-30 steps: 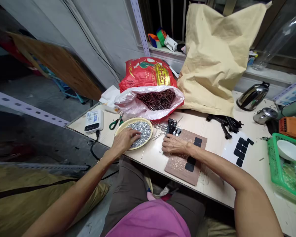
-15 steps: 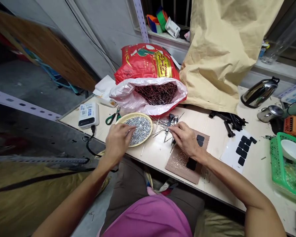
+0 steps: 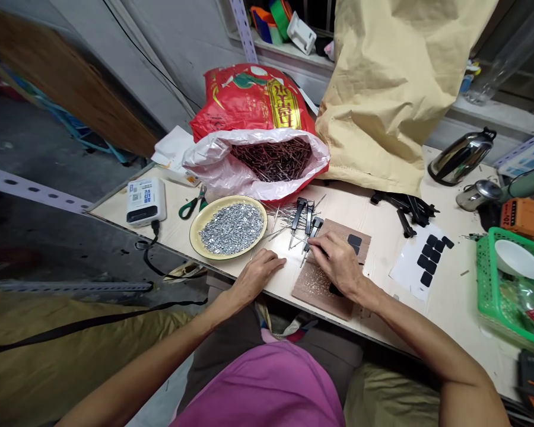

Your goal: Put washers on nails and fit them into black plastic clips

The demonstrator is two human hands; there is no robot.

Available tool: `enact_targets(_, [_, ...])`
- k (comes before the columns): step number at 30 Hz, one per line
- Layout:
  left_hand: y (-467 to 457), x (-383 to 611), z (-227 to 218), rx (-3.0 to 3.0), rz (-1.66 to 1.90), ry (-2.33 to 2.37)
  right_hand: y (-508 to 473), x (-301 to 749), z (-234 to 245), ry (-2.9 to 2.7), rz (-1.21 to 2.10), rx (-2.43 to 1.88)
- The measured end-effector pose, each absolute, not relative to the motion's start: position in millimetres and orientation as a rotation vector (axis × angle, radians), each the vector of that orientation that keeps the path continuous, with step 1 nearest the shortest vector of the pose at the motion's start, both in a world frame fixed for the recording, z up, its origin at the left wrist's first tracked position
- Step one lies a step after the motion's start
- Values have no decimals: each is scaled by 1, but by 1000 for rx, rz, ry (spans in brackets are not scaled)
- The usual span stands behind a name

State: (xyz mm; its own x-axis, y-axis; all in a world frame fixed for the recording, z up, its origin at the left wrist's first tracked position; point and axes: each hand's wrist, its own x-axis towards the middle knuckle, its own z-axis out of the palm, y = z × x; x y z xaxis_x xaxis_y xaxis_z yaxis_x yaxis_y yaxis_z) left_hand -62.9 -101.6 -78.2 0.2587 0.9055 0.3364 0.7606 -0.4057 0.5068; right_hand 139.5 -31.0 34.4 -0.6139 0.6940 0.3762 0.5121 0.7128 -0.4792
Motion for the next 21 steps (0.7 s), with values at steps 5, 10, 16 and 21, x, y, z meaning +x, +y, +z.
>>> enact_targets(5, [-102, -60, -84, 2163, 985, 1633, -41, 142, 23, -2362, 581, -1000])
enact_targets(10, [-100, -56, -82, 2125, 902, 1722, -49, 136, 13, -2417, 694, -1056])
enact_targets(16, [-99, -54, -75, 1729, 1048, 1694, -52, 129, 7, -2483, 667, -1074])
enact_targets(21, [-95, -41, -56, 833, 1250, 1447, -55, 127, 8, -2596, 640, -1057])
